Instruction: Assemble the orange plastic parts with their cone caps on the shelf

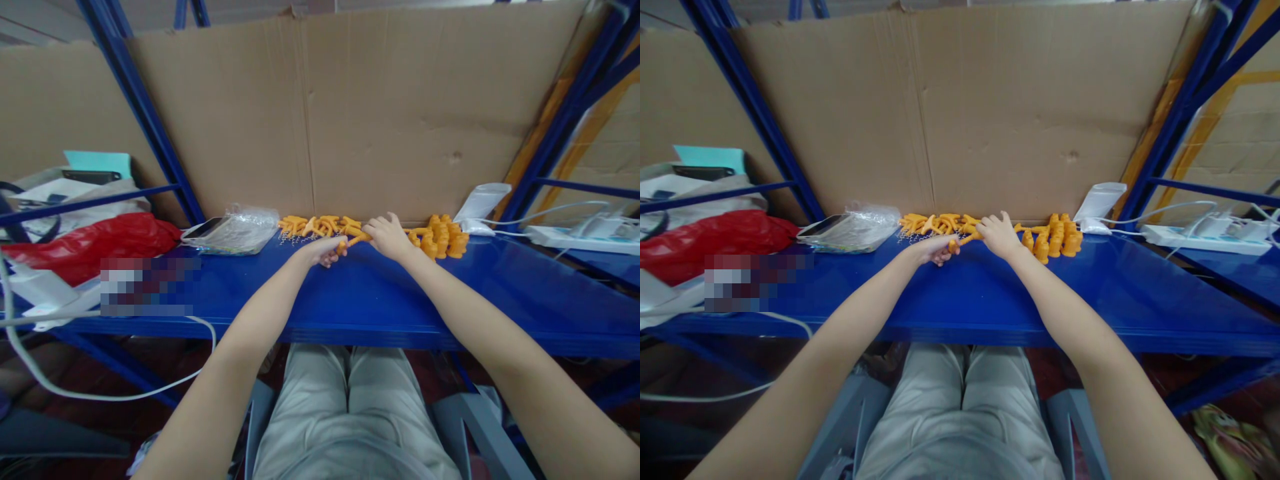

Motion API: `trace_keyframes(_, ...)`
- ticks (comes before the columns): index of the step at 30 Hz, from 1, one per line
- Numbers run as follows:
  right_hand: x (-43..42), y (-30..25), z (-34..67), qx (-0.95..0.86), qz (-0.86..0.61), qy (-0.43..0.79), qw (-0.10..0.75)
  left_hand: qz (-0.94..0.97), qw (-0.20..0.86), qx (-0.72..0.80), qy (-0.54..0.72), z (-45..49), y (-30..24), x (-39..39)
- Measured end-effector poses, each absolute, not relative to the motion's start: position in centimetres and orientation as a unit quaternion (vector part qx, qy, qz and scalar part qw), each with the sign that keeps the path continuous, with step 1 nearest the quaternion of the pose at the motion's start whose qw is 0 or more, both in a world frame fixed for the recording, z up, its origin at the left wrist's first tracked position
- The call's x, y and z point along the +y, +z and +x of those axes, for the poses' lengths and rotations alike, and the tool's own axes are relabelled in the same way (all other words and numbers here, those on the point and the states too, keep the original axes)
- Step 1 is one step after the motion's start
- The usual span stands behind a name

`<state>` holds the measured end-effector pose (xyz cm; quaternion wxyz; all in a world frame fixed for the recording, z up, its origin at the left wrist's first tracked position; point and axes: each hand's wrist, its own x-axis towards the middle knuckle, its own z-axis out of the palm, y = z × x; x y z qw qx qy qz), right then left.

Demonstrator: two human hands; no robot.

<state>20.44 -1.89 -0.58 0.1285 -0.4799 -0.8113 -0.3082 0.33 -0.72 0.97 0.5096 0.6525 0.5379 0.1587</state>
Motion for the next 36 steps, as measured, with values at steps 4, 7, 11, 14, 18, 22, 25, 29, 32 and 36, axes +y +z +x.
trace_keyframes(4, -2.1, -0.6, 20.4, -0.824, -0.486, -0.268, 0.114, 0.694, 0.406, 0.561, 0.2, 0.5, 0.5, -1.0)
trace_keyframes(7, -2.1, -0.5, 20.2, -0.828, -0.486, -0.261, 0.105, 0.729, 0.329, 0.571, 0.185, 0.8, 0.6, -1.4)
trace_keyframes(11, -2.2, -0.3, 20.3, -0.808, -0.508, -0.283, 0.097, 0.77, 0.24, 0.57, 0.158, 1.3, 0.6, -1.7)
trace_keyframes(14, -2.2, -0.1, 21.1, -0.781, -0.538, -0.296, 0.112, 0.785, 0.207, 0.566, 0.144, 1.2, 0.5, -1.5)
trace_keyframes(18, -1.9, 0.0, 22.7, -0.732, -0.6, -0.271, 0.175, 0.796, 0.167, 0.568, 0.13, 0.5, 0.3, -0.8)
trace_keyframes(22, -1.3, -0.1, 24.1, -0.666, -0.678, -0.202, 0.238, 0.796, 0.151, 0.575, 0.113, 0.1, 0.3, -0.6)
trace_keyframes(25, -1.0, -0.3, 24.7, -0.632, -0.723, -0.146, 0.236, 0.802, 0.149, 0.568, 0.106, 0.2, 0.3, -0.6)
trace_keyframes(29, -1.0, -0.3, 25.1, -0.605, -0.77, -0.086, 0.184, 0.805, 0.148, 0.565, 0.097, 0.3, 0.1, -0.4)
trace_keyframes(32, -1.2, -0.2, 25.3, -0.603, -0.776, -0.065, 0.174, 0.807, 0.153, 0.561, 0.1, 0.4, -0.1, -0.2)
trace_keyframes(36, -1.1, -0.4, 25.5, -0.61, -0.77, -0.067, 0.174, 0.805, 0.159, 0.561, 0.108, 0.4, 0.0, -0.5)
